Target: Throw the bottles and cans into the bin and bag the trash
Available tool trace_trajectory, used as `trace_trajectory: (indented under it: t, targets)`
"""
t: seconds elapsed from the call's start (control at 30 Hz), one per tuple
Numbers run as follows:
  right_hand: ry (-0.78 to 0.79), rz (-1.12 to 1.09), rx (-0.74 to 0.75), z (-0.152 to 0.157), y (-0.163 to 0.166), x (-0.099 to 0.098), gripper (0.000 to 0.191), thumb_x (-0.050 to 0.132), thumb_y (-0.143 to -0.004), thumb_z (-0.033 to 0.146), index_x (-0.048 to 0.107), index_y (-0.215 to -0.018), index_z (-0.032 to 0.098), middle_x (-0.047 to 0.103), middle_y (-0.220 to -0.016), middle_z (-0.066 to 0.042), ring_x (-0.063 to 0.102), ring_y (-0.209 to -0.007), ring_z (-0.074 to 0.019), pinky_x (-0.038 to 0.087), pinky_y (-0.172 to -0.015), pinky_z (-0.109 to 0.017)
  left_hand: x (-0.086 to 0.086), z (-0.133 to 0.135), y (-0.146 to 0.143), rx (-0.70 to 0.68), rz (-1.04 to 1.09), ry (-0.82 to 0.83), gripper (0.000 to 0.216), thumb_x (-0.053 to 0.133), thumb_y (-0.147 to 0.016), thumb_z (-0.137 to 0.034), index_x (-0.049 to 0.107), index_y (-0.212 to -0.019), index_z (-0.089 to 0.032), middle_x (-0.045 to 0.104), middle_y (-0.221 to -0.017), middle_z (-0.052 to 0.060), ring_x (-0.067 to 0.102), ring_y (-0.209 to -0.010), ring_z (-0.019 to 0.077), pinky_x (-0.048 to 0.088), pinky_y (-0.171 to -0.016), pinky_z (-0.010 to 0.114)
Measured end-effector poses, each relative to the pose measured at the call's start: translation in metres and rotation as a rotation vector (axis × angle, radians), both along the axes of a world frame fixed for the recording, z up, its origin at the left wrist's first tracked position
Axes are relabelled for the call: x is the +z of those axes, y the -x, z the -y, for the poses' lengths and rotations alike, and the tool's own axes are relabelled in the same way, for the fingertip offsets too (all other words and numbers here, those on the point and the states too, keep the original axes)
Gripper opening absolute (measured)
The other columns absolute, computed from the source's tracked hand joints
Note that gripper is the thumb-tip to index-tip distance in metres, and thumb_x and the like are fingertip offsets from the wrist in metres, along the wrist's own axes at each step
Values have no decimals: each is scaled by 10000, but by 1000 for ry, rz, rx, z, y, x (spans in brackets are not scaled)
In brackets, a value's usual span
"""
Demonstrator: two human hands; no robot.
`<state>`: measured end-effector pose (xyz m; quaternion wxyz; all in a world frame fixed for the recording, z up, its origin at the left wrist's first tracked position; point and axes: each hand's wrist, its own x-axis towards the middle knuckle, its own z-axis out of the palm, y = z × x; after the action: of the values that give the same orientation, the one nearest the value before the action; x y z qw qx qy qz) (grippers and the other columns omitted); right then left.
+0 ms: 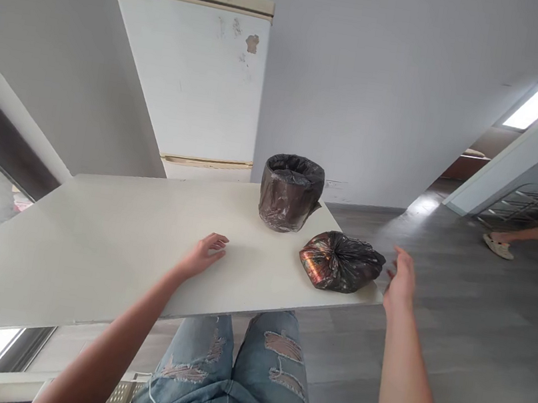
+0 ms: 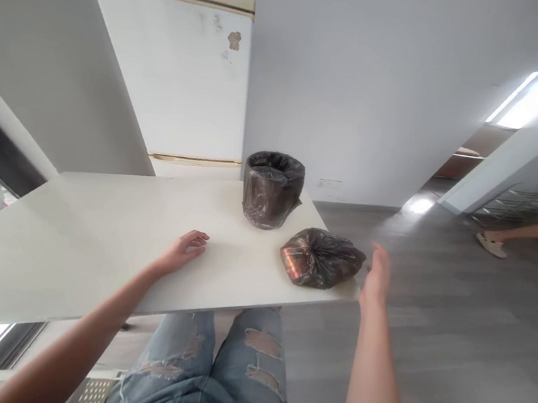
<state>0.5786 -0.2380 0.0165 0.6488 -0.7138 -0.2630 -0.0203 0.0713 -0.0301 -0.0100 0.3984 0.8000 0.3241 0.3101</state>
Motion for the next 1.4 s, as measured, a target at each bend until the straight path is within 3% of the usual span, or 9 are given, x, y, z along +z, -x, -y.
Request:
trace_trajectory:
  t: [0.1,0.27,0.4,0.6,0.73,0.83,1.03,1.27,1.4]
  targets:
    - [105,-201,282,-21,-15,-6,618,548,-889,743,758,-1135,216,743,-1163,-144,687,-1050,-286,539,-865,-398,2,-6,24,78,150,154,567,404,-1022,-703,682,-1028,-209,692,-954,94,658,-854,216,580,-813,386]
    - [237,40,144,-26,48,-28,687,500,-896,741,752,-1164,161,748,-1219,-190,648,-1177,-342,469,-1068,-493,5,-2,35,24,186,186,659,327,-1025,-749,645,-820,-209,577,-727,53,536,-696,191,501,-686,357]
    - [263,203,174,-26,141,-34,649,431,-993,659,722,-1264,146,713,-1253,-209,621,-1225,-361,451,-1121,-557,10,6,29,-131,107,158,604,495,-979,-751,721,-1075,-198,716,-949,108,628,-864,226,529,-820,380]
    - [230,279,670,-60,257,-12,553,516,-1033,566,631,-1454,226,691,-1336,-165,632,-1255,-337,543,-1042,-491,8,0,31,17,262,113,798,584,-907,-778,521,-1496,-242,593,-1515,186,618,-1301,322,552,-1029,453]
    - [121,248,709,-96,262,0,377,498,-1037,471,733,-1174,211,748,-1182,-136,693,-1064,-277,573,-935,-414,3,-13,39,535,242,8,513,652,-935,-598,634,-1321,-261,647,-1425,130,623,-1312,309,563,-1023,449]
    - [261,155,672,-117,243,0,375,552,-994,490,713,-1160,195,755,-1155,-141,698,-1038,-288,557,-949,-447,2,-16,43,752,275,7,411,557,-1000,-556,662,-1245,-243,698,-1328,118,670,-1203,286,564,-1003,453]
    - [341,-110,1188,-123,238,-11,460,687,-924,627,721,-1177,243,773,-1017,-42,721,-974,-262,553,-880,-388,-2,-14,35,337,248,-32,521,573,-1000,-596,586,-1420,-289,672,-1404,83,620,-1320,280,531,-1090,441]
    - [-46,-712,1333,-166,280,-10,464,854,-779,410,732,-1210,289,746,-1170,-54,701,-1105,-267,593,-973,-436,-14,-27,38,657,268,-60,384,562,-1023,-506,635,-1337,-299,618,-1419,113,611,-1322,317,553,-1020,486]
    - [-79,-622,1454,-192,290,-12,750,865,-655,206,648,-1359,346,683,-1356,-50,686,-1139,-240,562,-1014,-421,-11,-21,37,535,267,-217,453,632,-990,-517,614,-1382,-291,584,-1417,120,570,-1360,312,524,-1070,479]
